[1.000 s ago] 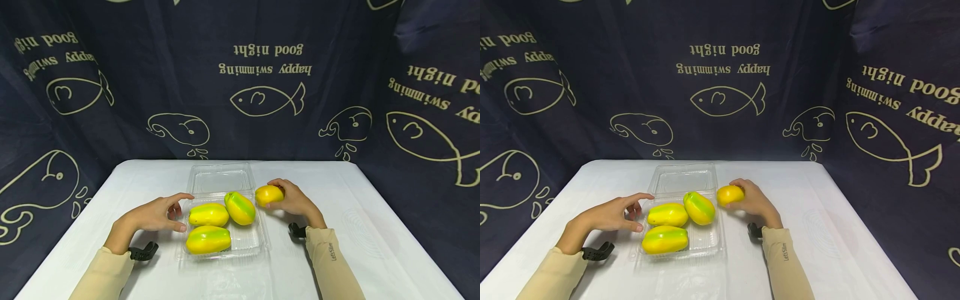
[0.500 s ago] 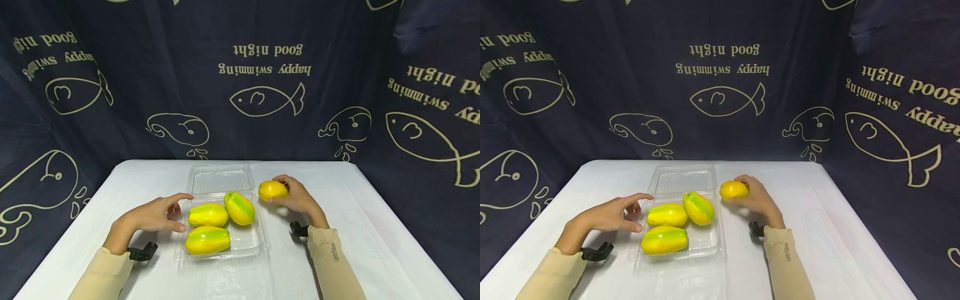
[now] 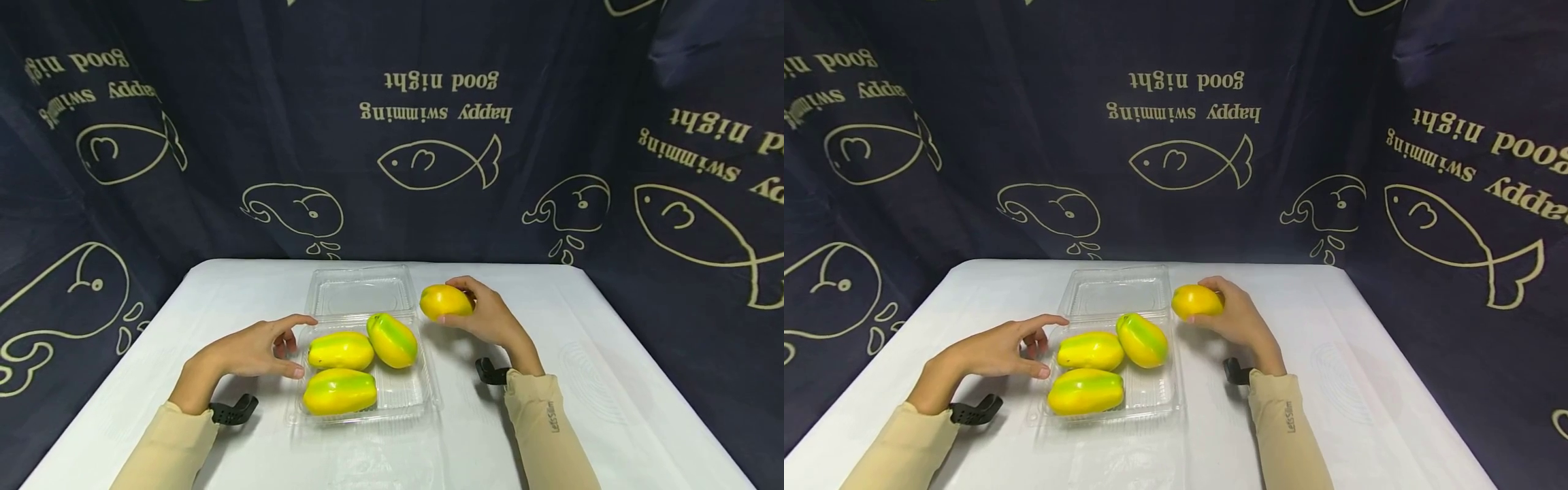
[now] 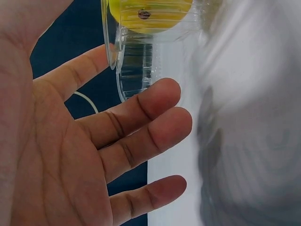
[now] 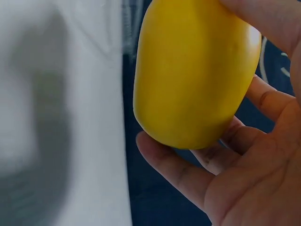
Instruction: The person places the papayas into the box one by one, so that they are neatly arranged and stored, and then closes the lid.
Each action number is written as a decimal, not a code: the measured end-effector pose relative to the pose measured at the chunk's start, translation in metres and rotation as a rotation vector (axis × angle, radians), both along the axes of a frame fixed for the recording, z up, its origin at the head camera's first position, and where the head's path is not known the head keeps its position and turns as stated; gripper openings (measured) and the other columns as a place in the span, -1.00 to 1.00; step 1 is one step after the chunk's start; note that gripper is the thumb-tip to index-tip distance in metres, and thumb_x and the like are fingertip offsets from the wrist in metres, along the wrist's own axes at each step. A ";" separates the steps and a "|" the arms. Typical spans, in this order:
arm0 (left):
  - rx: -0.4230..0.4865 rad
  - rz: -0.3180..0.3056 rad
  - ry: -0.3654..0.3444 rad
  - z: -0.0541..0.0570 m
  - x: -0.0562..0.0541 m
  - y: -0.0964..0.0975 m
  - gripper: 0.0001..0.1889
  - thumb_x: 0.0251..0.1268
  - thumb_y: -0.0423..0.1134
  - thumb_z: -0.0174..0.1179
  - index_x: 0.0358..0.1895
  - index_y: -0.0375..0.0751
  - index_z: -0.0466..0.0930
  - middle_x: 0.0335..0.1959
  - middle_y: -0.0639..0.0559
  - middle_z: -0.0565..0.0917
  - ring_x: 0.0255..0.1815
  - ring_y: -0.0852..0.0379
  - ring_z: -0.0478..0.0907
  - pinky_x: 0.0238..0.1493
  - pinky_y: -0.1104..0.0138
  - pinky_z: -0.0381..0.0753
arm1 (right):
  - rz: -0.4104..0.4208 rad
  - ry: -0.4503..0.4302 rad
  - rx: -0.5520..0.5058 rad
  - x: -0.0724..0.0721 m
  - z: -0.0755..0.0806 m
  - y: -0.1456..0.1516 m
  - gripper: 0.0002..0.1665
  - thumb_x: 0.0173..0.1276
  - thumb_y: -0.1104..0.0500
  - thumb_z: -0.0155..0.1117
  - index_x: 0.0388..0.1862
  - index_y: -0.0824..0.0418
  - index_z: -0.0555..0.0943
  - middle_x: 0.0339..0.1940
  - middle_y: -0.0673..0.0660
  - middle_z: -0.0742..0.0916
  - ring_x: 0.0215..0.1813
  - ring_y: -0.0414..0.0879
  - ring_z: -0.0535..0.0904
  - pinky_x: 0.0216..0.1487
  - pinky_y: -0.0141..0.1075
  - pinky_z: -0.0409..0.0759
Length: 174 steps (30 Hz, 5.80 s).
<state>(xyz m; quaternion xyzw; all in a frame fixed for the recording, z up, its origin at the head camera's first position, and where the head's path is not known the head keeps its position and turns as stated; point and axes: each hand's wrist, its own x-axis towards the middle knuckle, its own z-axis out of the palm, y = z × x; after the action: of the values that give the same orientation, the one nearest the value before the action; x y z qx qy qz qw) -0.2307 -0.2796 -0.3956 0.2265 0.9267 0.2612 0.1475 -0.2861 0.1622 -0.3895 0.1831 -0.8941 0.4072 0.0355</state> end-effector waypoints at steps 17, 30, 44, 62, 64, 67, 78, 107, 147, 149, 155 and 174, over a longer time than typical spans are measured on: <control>0.011 -0.020 0.006 0.003 0.001 0.001 -0.10 0.08 0.17 0.46 0.49 0.12 0.24 -0.14 -0.02 0.61 -0.25 0.11 0.55 -0.25 0.30 0.51 | 0.071 0.048 -0.039 0.027 0.037 -0.014 -0.18 -0.02 -0.18 0.66 0.23 -0.09 0.52 0.15 -0.09 0.65 0.15 -0.03 0.58 0.13 -0.08 0.57; 0.004 0.001 -0.008 0.000 0.000 -0.001 -0.07 0.05 0.20 0.47 0.50 0.16 0.22 -0.13 0.02 0.61 -0.26 0.12 0.56 -0.26 0.30 0.53 | 0.170 0.037 -0.052 0.040 0.039 -0.033 -0.24 -0.02 -0.14 0.67 0.16 -0.12 0.53 0.03 -0.12 0.66 0.07 -0.05 0.56 0.03 -0.12 0.57; 0.012 0.002 -0.004 0.000 0.002 0.001 -0.08 0.06 0.16 0.48 0.50 0.14 0.23 -0.12 -0.01 0.61 -0.26 0.10 0.56 -0.28 0.28 0.53 | 0.257 0.029 -0.033 0.058 0.042 -0.053 -0.27 -0.03 -0.10 0.68 0.13 -0.11 0.54 0.00 -0.13 0.67 0.03 -0.08 0.60 0.04 -0.17 0.61; 0.016 -0.004 -0.003 0.001 0.003 0.000 -0.07 0.06 0.19 0.47 0.50 0.15 0.22 -0.13 -0.01 0.62 -0.28 0.13 0.56 -0.29 0.30 0.53 | 0.388 0.045 0.065 0.076 0.031 -0.081 -0.27 -0.12 -0.19 0.70 0.02 -0.18 0.52 -0.08 -0.26 0.63 -0.02 -0.28 0.56 0.08 -0.30 0.57; 0.014 -0.004 -0.005 0.000 0.002 0.000 -0.07 0.05 0.19 0.47 0.50 0.16 0.22 -0.13 -0.01 0.61 -0.28 0.12 0.56 -0.29 0.29 0.53 | 0.386 0.040 0.088 0.077 0.031 -0.082 -0.28 -0.13 -0.18 0.70 0.00 -0.18 0.52 -0.10 -0.27 0.63 -0.04 -0.28 0.56 0.06 -0.30 0.55; 0.011 -0.005 -0.006 0.000 0.002 0.000 -0.07 0.05 0.20 0.47 0.50 0.16 0.21 -0.13 -0.01 0.61 -0.28 0.12 0.56 -0.28 0.29 0.53 | 0.382 0.023 0.122 0.080 0.032 -0.083 -0.28 -0.14 -0.17 0.71 -0.01 -0.15 0.53 -0.10 -0.26 0.62 -0.05 -0.28 0.55 0.04 -0.31 0.55; 0.010 0.005 -0.008 0.000 0.002 0.001 -0.06 0.03 0.20 0.48 0.50 0.17 0.22 -0.13 0.02 0.62 -0.28 0.12 0.56 -0.27 0.29 0.54 | 0.411 0.060 0.286 0.083 0.029 -0.085 -0.23 -0.15 -0.17 0.71 0.03 -0.05 0.54 -0.03 -0.16 0.60 0.02 -0.24 0.49 0.09 -0.29 0.52; 0.006 0.004 -0.004 -0.002 0.001 0.000 -0.06 0.04 0.20 0.48 0.50 0.18 0.22 -0.14 0.04 0.62 -0.28 0.11 0.55 -0.28 0.29 0.53 | 0.406 0.077 0.390 0.083 0.028 -0.081 -0.23 -0.09 -0.18 0.68 0.07 0.00 0.52 -0.08 -0.12 0.58 -0.07 -0.25 0.49 0.03 -0.31 0.54; 0.003 0.002 0.005 -0.002 0.000 -0.001 -0.07 0.04 0.20 0.47 0.50 0.18 0.22 -0.15 0.04 0.61 -0.27 0.13 0.56 -0.27 0.30 0.53 | 0.141 0.207 0.000 0.041 0.030 -0.051 -0.44 0.23 -0.03 0.52 0.19 0.02 0.59 0.11 -0.01 0.64 0.15 -0.05 0.56 0.05 -0.01 0.62; 0.005 0.003 0.005 -0.002 0.000 -0.001 -0.08 0.05 0.20 0.47 0.50 0.18 0.22 -0.15 0.04 0.61 -0.27 0.12 0.56 -0.27 0.30 0.53 | 0.130 0.191 -0.003 0.038 0.027 -0.051 -0.44 0.25 -0.02 0.50 0.21 0.02 0.58 0.11 -0.01 0.64 0.15 -0.04 0.56 0.06 -0.01 0.63; 0.014 0.003 -0.004 -0.003 0.001 -0.001 -0.08 0.07 0.18 0.47 0.50 0.15 0.22 -0.14 0.01 0.62 -0.27 0.12 0.56 -0.27 0.31 0.53 | 0.114 0.159 -0.016 0.030 0.016 -0.051 -0.46 0.26 -0.02 0.50 0.20 0.01 0.58 0.10 0.02 0.65 0.15 0.00 0.58 0.06 0.04 0.63; 0.010 -0.020 0.009 -0.003 0.000 -0.002 -0.07 0.06 0.20 0.46 0.50 0.12 0.22 -0.16 -0.01 0.62 -0.27 0.11 0.54 -0.28 0.30 0.53 | 0.100 -0.149 -0.135 0.003 -0.029 -0.041 -0.35 0.32 -0.09 0.43 0.33 0.03 0.50 0.39 0.10 0.54 0.39 0.18 0.51 0.23 0.01 0.59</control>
<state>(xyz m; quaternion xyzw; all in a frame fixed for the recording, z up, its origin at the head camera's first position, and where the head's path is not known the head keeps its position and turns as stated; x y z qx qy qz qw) -0.2306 -0.2814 -0.3985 0.2375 0.9238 0.2633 0.1446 -0.2831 0.1213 -0.4188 0.1938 -0.8546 0.4802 -0.0391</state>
